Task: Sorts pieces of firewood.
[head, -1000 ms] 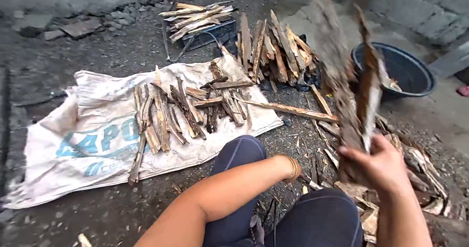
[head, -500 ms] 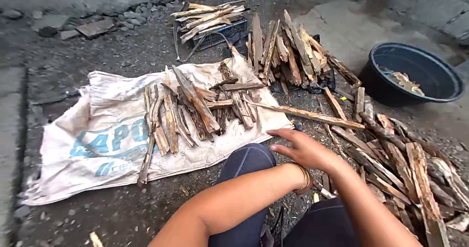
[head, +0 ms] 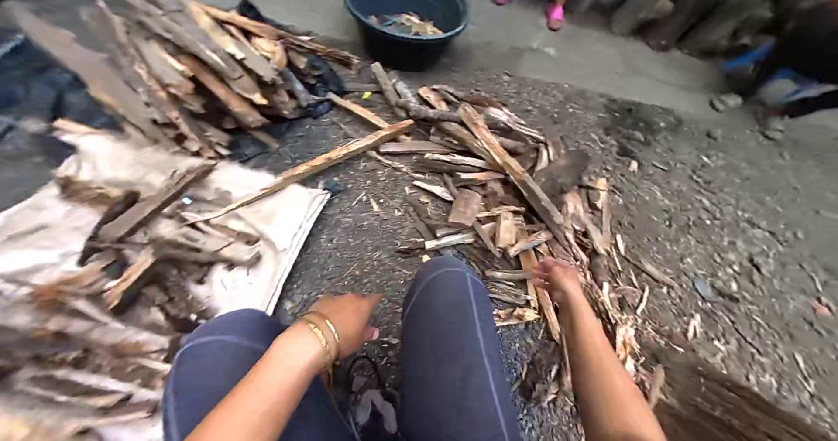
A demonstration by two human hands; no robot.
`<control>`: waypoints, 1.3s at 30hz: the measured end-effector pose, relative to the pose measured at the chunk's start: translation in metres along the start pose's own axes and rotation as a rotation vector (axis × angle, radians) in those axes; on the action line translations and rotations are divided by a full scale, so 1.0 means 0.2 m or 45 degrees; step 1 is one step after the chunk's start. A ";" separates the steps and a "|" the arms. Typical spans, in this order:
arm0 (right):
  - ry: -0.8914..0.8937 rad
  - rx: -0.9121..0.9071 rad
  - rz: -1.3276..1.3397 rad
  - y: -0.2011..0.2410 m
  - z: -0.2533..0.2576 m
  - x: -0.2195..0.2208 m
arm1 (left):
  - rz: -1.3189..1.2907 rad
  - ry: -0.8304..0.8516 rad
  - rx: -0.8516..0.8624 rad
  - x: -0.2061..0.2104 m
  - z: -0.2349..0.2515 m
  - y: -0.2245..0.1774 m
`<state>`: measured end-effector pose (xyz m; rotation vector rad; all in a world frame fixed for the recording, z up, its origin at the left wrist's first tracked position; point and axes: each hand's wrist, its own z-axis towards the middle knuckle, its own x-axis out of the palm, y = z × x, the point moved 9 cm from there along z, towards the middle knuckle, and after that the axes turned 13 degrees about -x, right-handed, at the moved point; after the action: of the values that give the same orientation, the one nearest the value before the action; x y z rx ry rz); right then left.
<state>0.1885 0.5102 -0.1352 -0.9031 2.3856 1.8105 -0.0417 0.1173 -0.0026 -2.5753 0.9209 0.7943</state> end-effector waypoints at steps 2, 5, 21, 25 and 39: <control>0.037 0.083 0.054 -0.13 0.04 0.10 | 0.042 0.048 -0.016 0.02 0.06 -0.04; 0.046 -0.086 -0.216 -0.13 0.18 0.23 | 0.068 0.078 -0.054 0.03 0.15 -0.06; 0.173 -0.124 -1.077 -0.16 0.81 0.52 | 0.161 0.235 -0.169 0.01 0.38 -0.12; 0.179 -0.063 -0.564 -0.17 0.74 0.46 | 0.140 0.206 -0.151 0.00 0.37 -0.12; 0.774 -0.604 0.819 0.39 -0.30 0.69 | -0.950 -0.661 0.412 -0.30 0.27 -0.14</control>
<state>0.0580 0.4109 -0.0946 -0.8692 2.8989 2.7638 -0.0833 0.1915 -0.0085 -2.0185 -0.0771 0.9045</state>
